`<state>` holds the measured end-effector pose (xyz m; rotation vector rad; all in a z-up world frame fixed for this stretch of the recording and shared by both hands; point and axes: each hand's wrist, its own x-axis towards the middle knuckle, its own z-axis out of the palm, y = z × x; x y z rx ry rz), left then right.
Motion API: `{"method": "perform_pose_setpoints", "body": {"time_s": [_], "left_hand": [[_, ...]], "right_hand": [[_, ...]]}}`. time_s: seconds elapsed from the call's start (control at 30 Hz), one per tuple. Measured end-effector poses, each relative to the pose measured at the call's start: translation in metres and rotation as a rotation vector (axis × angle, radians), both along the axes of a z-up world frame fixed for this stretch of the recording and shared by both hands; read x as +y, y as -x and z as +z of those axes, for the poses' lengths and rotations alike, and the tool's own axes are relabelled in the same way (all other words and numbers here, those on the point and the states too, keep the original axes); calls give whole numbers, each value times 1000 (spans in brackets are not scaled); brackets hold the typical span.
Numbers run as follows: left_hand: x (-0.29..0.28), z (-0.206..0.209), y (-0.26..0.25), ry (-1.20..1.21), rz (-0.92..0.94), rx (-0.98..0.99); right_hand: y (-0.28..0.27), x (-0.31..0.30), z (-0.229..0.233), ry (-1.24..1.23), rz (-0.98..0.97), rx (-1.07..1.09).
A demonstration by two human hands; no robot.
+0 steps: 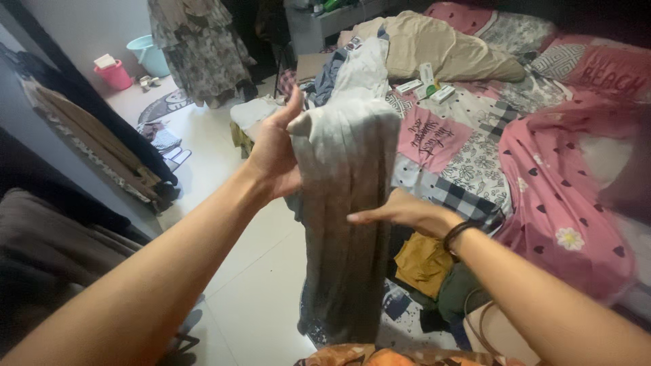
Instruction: The person picks up several pieces of clothing from a bed and the floor, shakes each item, and folds it into a stack by hand.
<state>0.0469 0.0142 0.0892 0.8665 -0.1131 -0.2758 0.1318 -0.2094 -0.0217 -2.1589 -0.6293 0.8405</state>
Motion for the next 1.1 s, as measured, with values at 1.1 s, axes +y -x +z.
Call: {"method": "perform_pose_setpoints", "body": {"time_s": [1.1], "left_hand": [[134, -85, -55, 385, 361, 16]], "right_hand": [[-66, 44, -85, -879, -68, 29]]}}
